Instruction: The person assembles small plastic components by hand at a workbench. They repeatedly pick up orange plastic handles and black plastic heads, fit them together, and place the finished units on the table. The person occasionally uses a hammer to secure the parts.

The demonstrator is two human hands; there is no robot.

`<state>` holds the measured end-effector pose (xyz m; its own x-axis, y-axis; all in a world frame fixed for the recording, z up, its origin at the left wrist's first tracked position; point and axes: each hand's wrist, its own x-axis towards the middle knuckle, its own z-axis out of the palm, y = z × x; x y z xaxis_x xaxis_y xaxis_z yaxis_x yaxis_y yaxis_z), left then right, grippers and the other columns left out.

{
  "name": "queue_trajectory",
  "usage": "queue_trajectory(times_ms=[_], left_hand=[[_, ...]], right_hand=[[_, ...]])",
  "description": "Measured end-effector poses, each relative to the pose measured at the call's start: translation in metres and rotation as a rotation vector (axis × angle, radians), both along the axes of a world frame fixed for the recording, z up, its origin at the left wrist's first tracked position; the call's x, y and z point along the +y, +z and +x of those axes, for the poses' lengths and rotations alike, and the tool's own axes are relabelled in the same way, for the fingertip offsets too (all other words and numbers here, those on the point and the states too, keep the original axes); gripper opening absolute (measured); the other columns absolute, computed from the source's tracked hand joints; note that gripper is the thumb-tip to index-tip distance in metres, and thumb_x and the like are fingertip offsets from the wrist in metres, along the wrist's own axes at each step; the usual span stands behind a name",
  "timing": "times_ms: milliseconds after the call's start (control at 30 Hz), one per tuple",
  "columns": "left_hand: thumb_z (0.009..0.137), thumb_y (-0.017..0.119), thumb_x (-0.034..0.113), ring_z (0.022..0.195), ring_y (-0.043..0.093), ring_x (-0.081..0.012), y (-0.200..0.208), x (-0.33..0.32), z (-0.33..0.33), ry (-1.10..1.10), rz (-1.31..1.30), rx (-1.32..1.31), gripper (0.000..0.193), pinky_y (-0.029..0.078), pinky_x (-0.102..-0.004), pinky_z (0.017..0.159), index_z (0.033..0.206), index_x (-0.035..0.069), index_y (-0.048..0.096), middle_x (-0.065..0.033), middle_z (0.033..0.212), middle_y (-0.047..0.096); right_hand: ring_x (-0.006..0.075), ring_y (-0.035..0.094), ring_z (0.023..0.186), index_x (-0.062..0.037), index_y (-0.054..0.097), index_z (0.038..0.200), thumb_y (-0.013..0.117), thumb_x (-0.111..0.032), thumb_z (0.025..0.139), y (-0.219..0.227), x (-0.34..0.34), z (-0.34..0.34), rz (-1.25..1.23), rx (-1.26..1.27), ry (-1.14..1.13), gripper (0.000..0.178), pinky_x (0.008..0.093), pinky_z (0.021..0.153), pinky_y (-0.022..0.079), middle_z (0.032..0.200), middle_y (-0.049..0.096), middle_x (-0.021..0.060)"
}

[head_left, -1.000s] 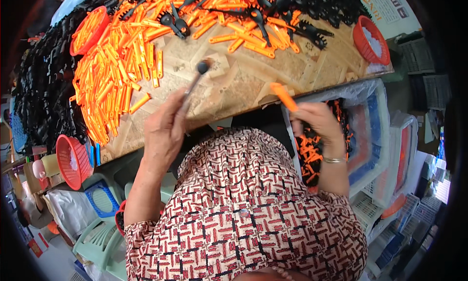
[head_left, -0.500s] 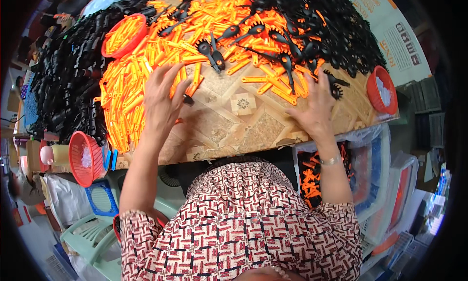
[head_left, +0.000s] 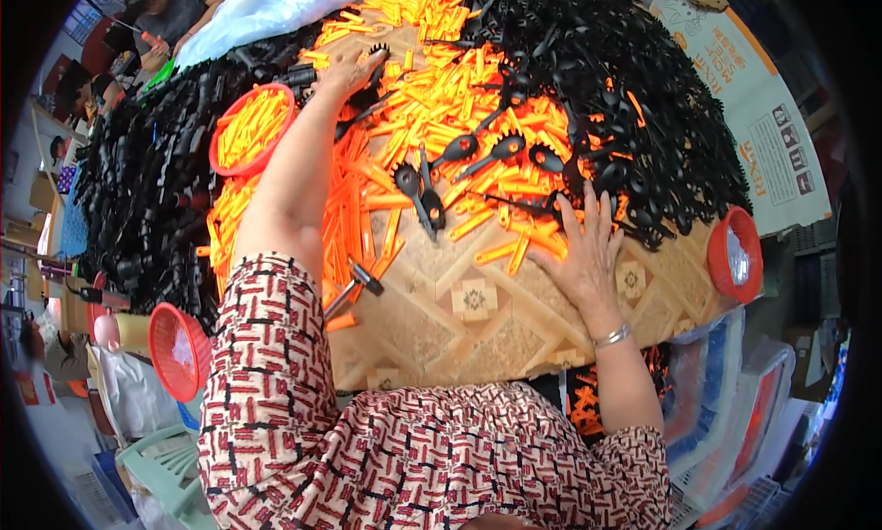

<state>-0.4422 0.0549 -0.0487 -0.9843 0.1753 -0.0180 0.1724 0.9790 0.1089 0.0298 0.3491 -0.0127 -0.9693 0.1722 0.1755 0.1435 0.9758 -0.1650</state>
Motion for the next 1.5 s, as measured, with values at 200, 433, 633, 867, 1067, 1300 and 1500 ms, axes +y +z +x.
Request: queue_trajectory(times_ms=[200,433,633,867,1067,1300,1500], left_hand=[[0.095,0.04,0.08,0.141,0.049,-0.0327,0.048,0.027,0.077,-0.343,0.083,-0.212,0.076,0.035,-0.0476,0.116,0.151,0.029,0.051,-0.009,0.153,0.053],[0.093,0.061,0.06,0.151,0.033,-0.0282,0.043,-0.026,-0.048,-0.241,0.142,-0.204,0.086,0.026,-0.0303,0.122,0.16,0.013,0.035,-0.0139,0.163,0.037],[0.098,0.058,0.047,0.138,0.05,-0.028,-0.031,0.018,-0.09,-0.466,-0.281,-0.013,0.075,0.042,-0.0376,0.112,0.158,0.009,0.034,-0.0165,0.149,0.052],[0.099,0.053,0.06,0.122,0.063,-0.0307,-0.028,0.102,0.052,-0.44,0.676,-0.124,0.066,0.047,-0.0405,0.107,0.142,0.009,0.056,-0.0146,0.137,0.064],[0.099,0.056,0.061,0.099,0.071,-0.0387,0.038,0.185,0.131,-1.179,1.045,0.373,0.053,0.055,-0.0455,0.097,0.117,0.016,0.076,-0.0135,0.112,0.075],[0.096,0.067,0.042,0.125,0.062,-0.0263,0.117,0.224,0.274,-1.104,0.87,0.009,0.04,0.048,-0.0371,0.108,0.121,0.012,0.075,-0.0103,0.133,0.066],[0.103,0.061,0.036,0.136,0.053,-0.0231,0.118,0.136,0.235,-1.083,0.852,0.109,0.038,0.045,-0.0384,0.112,0.133,0.012,0.07,-0.0087,0.146,0.057]], right_hand=[[0.0452,0.009,0.156,-0.0173,0.045,0.152,0.078,-0.061,0.078,0.025,-0.019,0.029,-0.015,-0.077,0.002,0.092,0.0753,0.11,0.02,0.171,0.016,0.0176],[0.0465,0.016,0.154,-0.0179,0.045,0.152,0.076,-0.062,0.081,0.063,-0.031,0.057,-0.026,-0.12,-0.017,0.089,0.0708,0.111,0.023,0.169,0.021,0.0208],[0.0465,0.02,0.153,-0.0161,0.047,0.151,0.074,-0.064,0.082,0.074,-0.032,0.062,-0.003,-0.135,-0.025,0.088,0.0623,0.109,0.027,0.168,0.024,0.0212],[0.0439,0.021,0.154,-0.0178,0.037,0.158,0.086,-0.051,0.074,0.086,-0.032,0.065,-0.084,-0.085,-0.035,0.102,0.0571,0.112,0.029,0.168,0.022,0.0217],[0.0454,0.014,0.156,-0.0181,0.03,0.16,0.094,-0.038,0.067,0.066,-0.019,0.035,-0.231,0.114,0.098,0.115,0.0567,0.12,0.025,0.169,0.014,0.0224],[0.0479,0.02,0.152,-0.0178,0.029,0.16,0.095,-0.026,0.067,0.027,-0.016,-0.021,-0.396,0.485,0.296,0.114,0.055,0.123,0.026,0.165,0.016,0.0278],[0.0432,0.031,0.149,-0.0167,0.036,0.155,0.089,-0.014,0.075,0.045,0.001,-0.008,-0.271,0.546,0.255,0.096,0.0495,0.12,0.035,0.164,0.023,0.0222]])
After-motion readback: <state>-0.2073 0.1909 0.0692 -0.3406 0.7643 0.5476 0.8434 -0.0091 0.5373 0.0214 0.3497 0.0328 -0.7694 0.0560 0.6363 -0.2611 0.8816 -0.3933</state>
